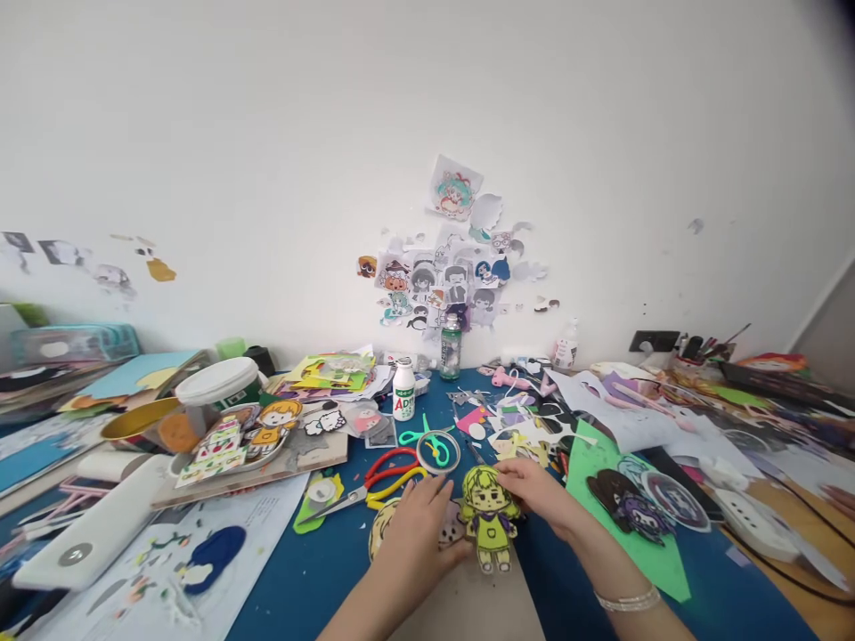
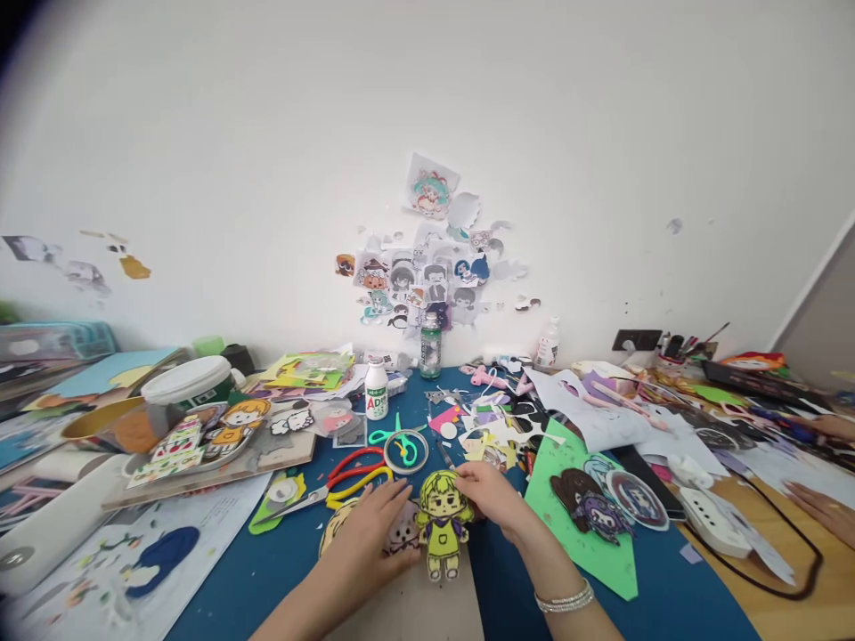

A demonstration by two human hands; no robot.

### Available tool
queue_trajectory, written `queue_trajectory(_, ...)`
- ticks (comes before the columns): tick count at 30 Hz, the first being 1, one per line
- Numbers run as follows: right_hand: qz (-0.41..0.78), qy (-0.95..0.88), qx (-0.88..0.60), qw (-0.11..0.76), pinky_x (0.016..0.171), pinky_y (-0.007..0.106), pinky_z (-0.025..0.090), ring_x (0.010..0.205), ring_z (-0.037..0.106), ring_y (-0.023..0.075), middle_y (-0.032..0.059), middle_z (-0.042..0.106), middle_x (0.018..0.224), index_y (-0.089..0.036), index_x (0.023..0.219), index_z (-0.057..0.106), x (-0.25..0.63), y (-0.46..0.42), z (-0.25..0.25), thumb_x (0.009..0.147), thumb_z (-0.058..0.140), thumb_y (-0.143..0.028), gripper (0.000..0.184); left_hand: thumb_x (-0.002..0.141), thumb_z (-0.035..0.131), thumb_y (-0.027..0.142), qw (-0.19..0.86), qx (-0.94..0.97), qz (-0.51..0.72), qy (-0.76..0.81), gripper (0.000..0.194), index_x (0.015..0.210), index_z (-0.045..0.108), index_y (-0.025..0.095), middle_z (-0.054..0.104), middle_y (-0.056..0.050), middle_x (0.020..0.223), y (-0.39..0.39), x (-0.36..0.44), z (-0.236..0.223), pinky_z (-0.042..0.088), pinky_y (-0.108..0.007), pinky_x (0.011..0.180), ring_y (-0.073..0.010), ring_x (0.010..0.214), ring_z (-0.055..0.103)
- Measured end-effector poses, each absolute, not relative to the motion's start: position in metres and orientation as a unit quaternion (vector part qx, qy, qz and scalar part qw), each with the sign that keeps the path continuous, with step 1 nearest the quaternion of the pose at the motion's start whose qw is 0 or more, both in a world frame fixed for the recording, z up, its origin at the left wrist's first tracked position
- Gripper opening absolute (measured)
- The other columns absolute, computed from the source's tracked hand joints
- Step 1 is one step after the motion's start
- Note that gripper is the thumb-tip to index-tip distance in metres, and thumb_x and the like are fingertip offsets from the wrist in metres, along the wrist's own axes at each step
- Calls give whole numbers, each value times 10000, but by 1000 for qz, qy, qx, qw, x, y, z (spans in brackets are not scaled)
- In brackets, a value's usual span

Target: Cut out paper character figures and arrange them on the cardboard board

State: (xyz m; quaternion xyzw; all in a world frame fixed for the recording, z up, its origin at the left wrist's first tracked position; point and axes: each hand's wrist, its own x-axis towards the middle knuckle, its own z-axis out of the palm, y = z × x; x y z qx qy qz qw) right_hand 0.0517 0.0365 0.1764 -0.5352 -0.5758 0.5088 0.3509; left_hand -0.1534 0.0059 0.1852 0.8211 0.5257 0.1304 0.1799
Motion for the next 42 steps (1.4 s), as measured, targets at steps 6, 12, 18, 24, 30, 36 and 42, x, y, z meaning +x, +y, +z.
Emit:
queue_trajectory(6, 426, -633, -568, 309, 605, 254, 446, 654, 577, 149, 20, 620, 706, -154, 805, 610, 44, 43, 156, 761, 472, -255, 176, 735, 560, 396, 179, 843, 69, 502, 675, 1337, 393, 140, 371, -97, 1417, 2, -153, 171, 152, -514, 1105, -277, 1320, 300)
queue_trajectory(12, 272, -679, -612, 299, 814, 339, 414, 864, 563, 221, 73, 601, 875, -172, 781, 618, 49, 52, 135, 740, 488, -193, 137, 784, 477, 407, 150, 858, 58, 488, 653, 1364, 342, 142, 342, -79, 1431, 3, -153, 168, 157, -497, 1108, -258, 1324, 293)
queue_trajectory(18, 205, -695, -619, 303, 807, 363, 430, 932, 559, 243, 102, 554, 1021, -187, 961, 600, 47, 43, 131, 760, 446, -210, 254, 805, 430, 528, 100, 872, 77, 473, 672, 1351, 366, 141, 297, -83, 1444, -1, -157, 164, 172, -529, 1098, -284, 1345, 223)
queue_trajectory(24, 179, -727, -580, 321, 655, 343, 483, 672, 571, 185, 88, 561, 1014, -227, 974, 581, 57, 35, 127, 845, 367, -374, 291, 832, 433, 507, -44, 800, 145, 580, 553, 1266, 485, 169, 444, -104, 1371, 21, -212, 181, 281, -515, 1062, -280, 1281, 372)
queue_trajectory(30, 186, -707, -580, 358, 650, 318, 505, 645, 571, 171, 76, 573, 968, -237, 928, 581, 76, 30, 108, 841, 391, -445, 295, 885, 288, 372, -168, 570, 166, 787, 483, 1130, 548, 47, 533, -228, 1224, 54, -324, 225, 350, -468, 961, -330, 1153, 480)
queue_trajectory(36, 229, -699, -583, 345, 643, 328, 515, 692, 592, 198, 105, 571, 1031, -241, 940, 589, 78, 30, 104, 830, 405, -477, 318, 765, 410, 508, -79, 484, 127, 862, 530, 939, 582, 39, 638, -244, 903, 65, -391, 235, 458, -401, 612, -374, 830, 611)
queue_trajectory(42, 220, -695, -585, 355, 606, 315, 497, 660, 572, 181, 93, 562, 1003, -235, 933, 567, 70, 19, 118, 849, 383, -449, 294, 715, 440, 428, -77, 499, 123, 854, 496, 975, 561, 23, 617, -255, 919, 65, -387, 220, 438, -395, 687, -372, 894, 573)
